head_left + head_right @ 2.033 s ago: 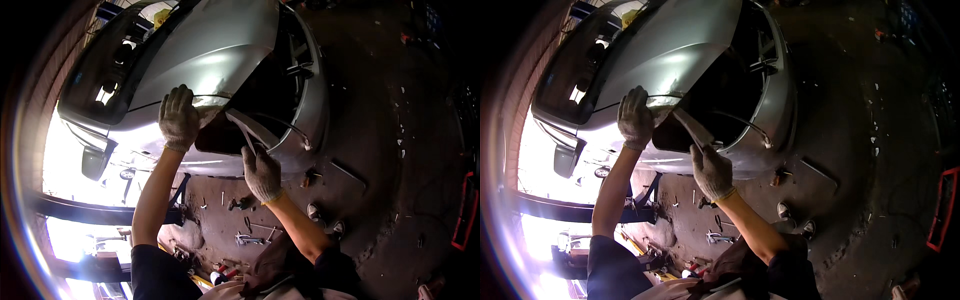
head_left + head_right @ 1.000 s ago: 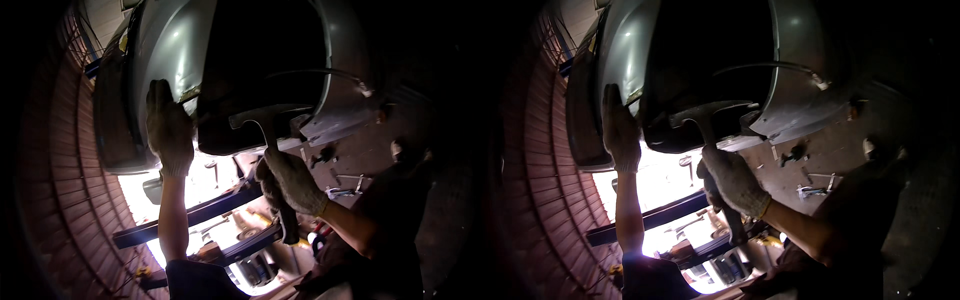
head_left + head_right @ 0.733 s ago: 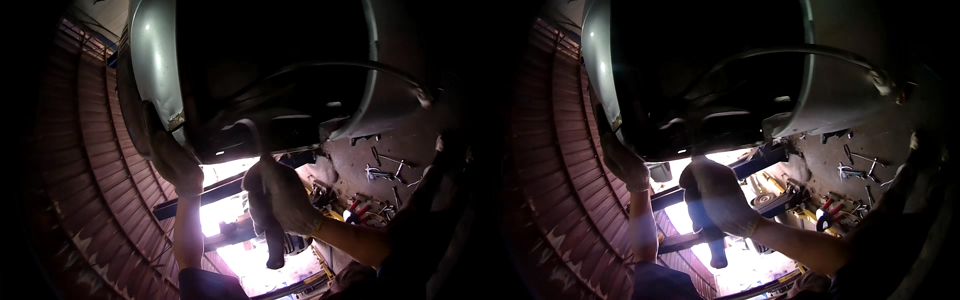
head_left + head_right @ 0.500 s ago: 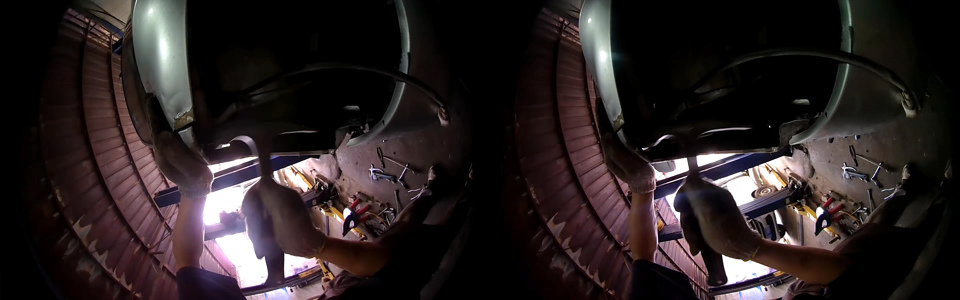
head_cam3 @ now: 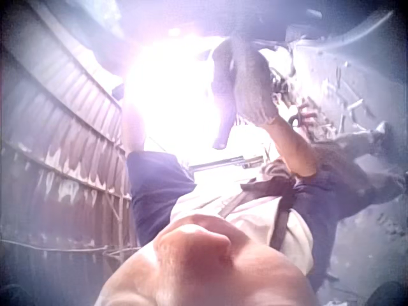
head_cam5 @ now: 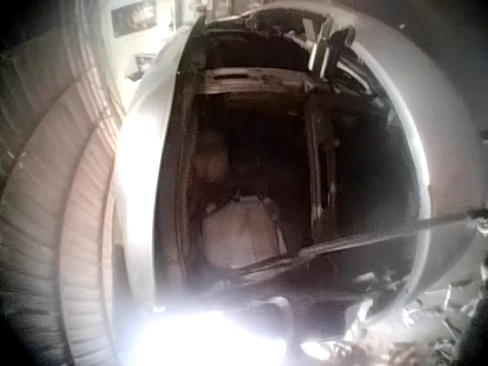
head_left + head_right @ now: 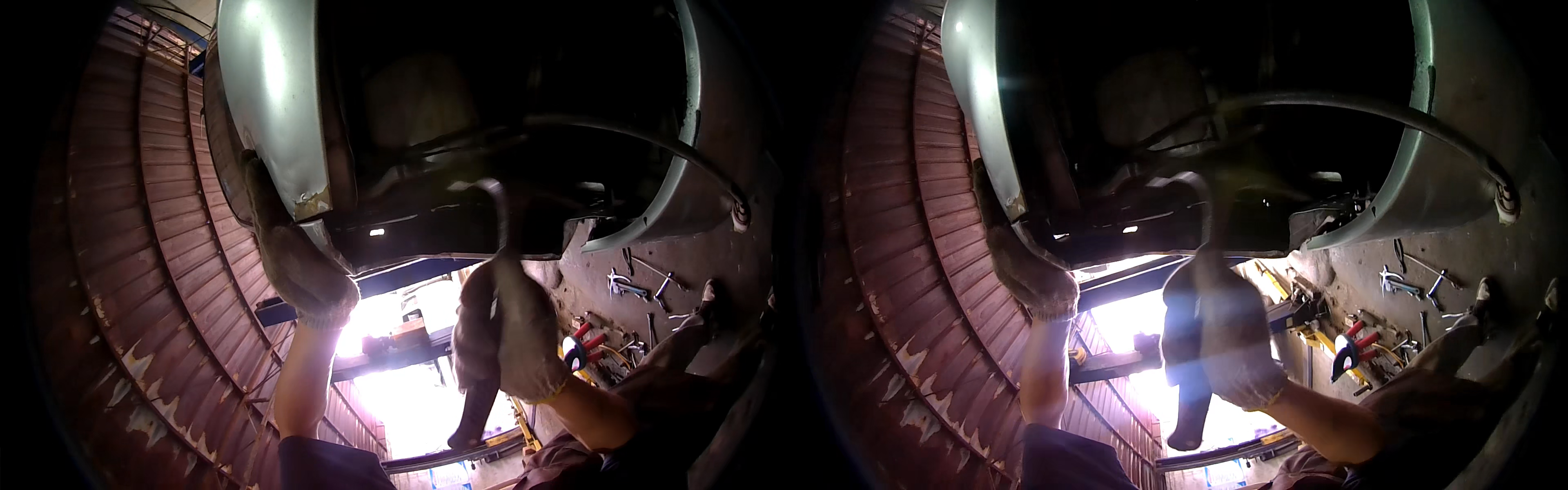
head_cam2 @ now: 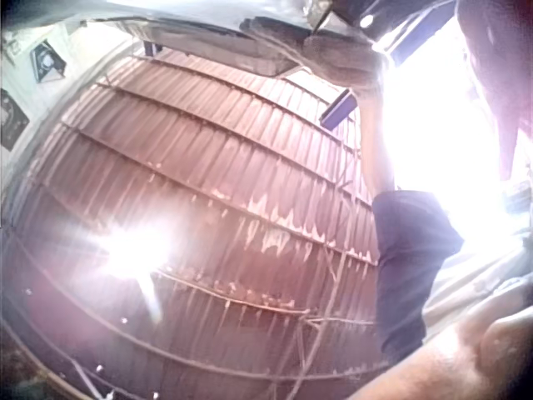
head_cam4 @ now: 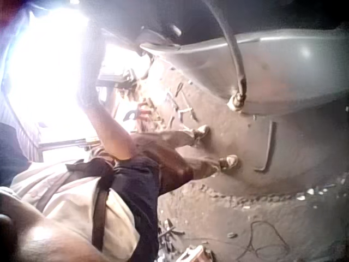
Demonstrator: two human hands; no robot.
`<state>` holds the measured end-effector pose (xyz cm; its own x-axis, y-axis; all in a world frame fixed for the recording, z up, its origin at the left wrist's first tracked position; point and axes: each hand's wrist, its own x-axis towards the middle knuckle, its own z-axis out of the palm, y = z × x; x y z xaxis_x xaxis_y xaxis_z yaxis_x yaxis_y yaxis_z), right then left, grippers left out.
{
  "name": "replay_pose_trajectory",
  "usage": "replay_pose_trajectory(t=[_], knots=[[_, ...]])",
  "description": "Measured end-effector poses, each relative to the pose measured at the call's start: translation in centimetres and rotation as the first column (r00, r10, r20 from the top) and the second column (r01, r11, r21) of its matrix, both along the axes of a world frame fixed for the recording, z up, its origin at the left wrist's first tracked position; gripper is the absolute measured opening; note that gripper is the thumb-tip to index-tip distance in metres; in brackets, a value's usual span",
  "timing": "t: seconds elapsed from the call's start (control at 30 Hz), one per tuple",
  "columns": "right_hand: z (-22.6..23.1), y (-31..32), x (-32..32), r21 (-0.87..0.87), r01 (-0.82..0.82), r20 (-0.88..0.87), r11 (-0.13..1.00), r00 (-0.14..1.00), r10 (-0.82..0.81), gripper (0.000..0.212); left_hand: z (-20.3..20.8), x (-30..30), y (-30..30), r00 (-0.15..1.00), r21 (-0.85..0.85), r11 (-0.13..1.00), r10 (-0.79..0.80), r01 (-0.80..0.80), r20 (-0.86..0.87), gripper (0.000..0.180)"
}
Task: The person works on the front of a silver car in a garage. They use a hammer and a metal tool to tap and shape the hood and front fender area, repeatedly striking the metal to smooth out dents and align the panels.
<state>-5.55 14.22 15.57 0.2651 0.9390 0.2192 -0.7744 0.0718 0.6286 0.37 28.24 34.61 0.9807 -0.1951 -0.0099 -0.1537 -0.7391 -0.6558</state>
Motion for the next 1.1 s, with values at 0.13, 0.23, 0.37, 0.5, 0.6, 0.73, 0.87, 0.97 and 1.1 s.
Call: replay_pose_trajectory(t=[0.13,0.23,0.37,0.5,0.6,0.73,0.87,0.97,1.1], knots=[[1.1,-1.1,0.4,-0.094,0.255,0.548,0.962,0.820,-0.164,0.040,-0.1,0.2,-0.4,0.999,0.027,1.000,0.016,-0.015,-0.032,0.074],[-0.6,-1.3,1.4,-0.119,0.248,0.578,0.962,0.805,-0.136,0.051,0.0,0.1,-0.2,0.999,0.045,0.999,0.019,-0.017,-0.044,0.079],[0.2,-0.8,0.6,-0.248,0.335,0.440,0.909,0.875,-0.202,0.035,0.0,0.1,-0.4,0.996,0.129,0.989,0.074,-0.067,-0.051,0.085],[-1.3,-0.9,2.1,-0.100,0.206,0.654,0.973,0.751,-0.092,0.034,-0.9,0.1,-1.0,0.990,0.142,0.981,0.138,-0.135,-0.007,0.090],[-1.2,-0.3,-0.1,-0.013,0.174,0.286,0.985,0.944,-0.163,0.019,0.2,0.3,-2.4,0.992,0.199,0.973,0.126,-0.120,-0.013,0.088],[0.8,-0.1,-1.3,-0.067,0.556,0.669,0.828,0.641,-0.376,0.022,-0.3,0.3,-1.9,0.994,0.186,0.977,0.107,-0.100,-0.024,0.086],[-1.1,0.1,-0.6,0.157,-0.215,-0.165,0.964,0.957,0.240,0.023,-1.6,-0.1,-0.1,0.997,0.121,0.990,0.076,-0.074,-0.011,0.083],[-1.1,0.5,-0.7,-0.052,0.254,0.720,0.966,0.680,-0.140,0.015,-1.5,-0.1,-0.6,0.997,0.147,0.987,0.073,-0.070,-0.012,0.081],[-1.9,0.3,0.3,0.032,-0.054,0.551,0.998,0.834,0.028,0.012,-1.5,-0.1,-0.5,0.998,0.143,0.988,0.057,-0.055,-0.008,0.079]])
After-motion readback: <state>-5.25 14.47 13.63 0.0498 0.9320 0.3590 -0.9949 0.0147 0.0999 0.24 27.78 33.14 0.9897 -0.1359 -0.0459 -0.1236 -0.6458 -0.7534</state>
